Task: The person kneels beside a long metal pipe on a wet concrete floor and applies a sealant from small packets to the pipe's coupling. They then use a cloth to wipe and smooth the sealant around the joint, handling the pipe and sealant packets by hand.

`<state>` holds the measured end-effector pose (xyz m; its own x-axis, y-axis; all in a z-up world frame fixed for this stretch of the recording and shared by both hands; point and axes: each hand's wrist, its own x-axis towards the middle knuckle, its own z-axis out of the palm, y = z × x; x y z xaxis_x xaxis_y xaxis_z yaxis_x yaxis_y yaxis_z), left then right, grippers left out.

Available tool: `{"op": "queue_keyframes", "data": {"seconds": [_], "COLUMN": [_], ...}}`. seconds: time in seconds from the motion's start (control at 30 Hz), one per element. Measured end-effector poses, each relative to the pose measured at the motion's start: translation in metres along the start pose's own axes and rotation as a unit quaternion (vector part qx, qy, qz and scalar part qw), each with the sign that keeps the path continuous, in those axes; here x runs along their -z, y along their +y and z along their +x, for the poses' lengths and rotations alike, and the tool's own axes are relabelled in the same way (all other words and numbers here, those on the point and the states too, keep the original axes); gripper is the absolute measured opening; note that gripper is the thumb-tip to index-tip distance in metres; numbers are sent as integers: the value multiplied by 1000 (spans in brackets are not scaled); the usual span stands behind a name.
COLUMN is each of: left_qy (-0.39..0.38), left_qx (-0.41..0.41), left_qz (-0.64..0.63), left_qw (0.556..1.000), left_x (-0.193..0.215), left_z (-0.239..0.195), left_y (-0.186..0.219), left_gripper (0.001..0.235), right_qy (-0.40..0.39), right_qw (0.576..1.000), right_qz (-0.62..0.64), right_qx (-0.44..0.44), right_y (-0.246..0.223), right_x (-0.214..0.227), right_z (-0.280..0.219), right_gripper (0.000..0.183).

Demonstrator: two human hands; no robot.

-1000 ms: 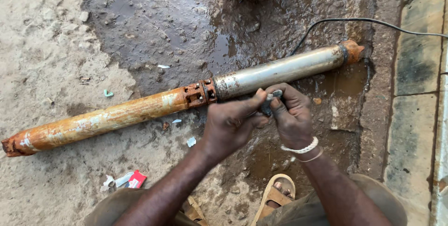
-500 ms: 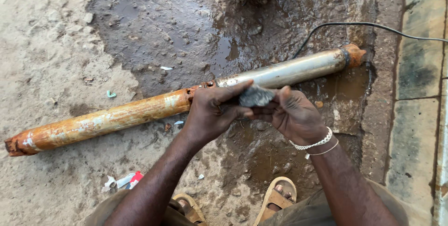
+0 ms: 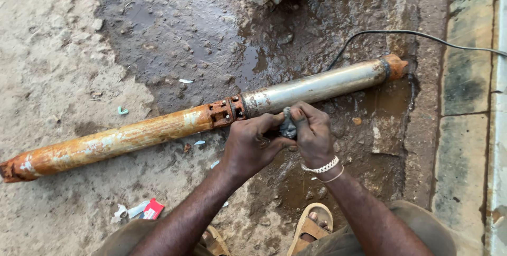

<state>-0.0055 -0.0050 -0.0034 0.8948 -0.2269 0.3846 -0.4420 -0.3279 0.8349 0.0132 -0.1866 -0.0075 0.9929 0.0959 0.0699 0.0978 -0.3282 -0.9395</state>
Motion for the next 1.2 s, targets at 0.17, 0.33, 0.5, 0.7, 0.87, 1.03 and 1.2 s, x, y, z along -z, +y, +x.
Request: {"op": "queue_keyframes", "data": {"seconds": [0.17,0.33,0.5,0.7,0.87,1.03,1.2], "left_qy": [8,-20,29,12,64,23,-81], "left_qx": [93,124,109,230,220,261,198], "left_qz": [-183,-177,-111,-144,-125,-105,-191], "left_qw": [979,976,987,962,965,959,958], "left_x": [19,36,4,2,9,10,20], "left_z": [10,20,-2,-5,2,6,13], "left_y": [-5,-14,-2,0,-7,-9,-11], "left_gripper": [42,32,29,13,15,19,21], "right_qy": [-158,-143,-45,-48,-157,-84,-122], "right_qw": [956,958,999,995,986,973,977], "right_qz": [229,209,6,-63,53,-164,-86], "right_qx": [-96,-132,-7,-56,-7,141,155], "right_y": [-37,-58,-33,-21,-31,-41,-54], "right_x": [17,18,-1,-1,12,10,18], "right_z": [11,10,-2,-9,-14,-9,2], "right_gripper": [39,20,21,40,41,42,62]}}
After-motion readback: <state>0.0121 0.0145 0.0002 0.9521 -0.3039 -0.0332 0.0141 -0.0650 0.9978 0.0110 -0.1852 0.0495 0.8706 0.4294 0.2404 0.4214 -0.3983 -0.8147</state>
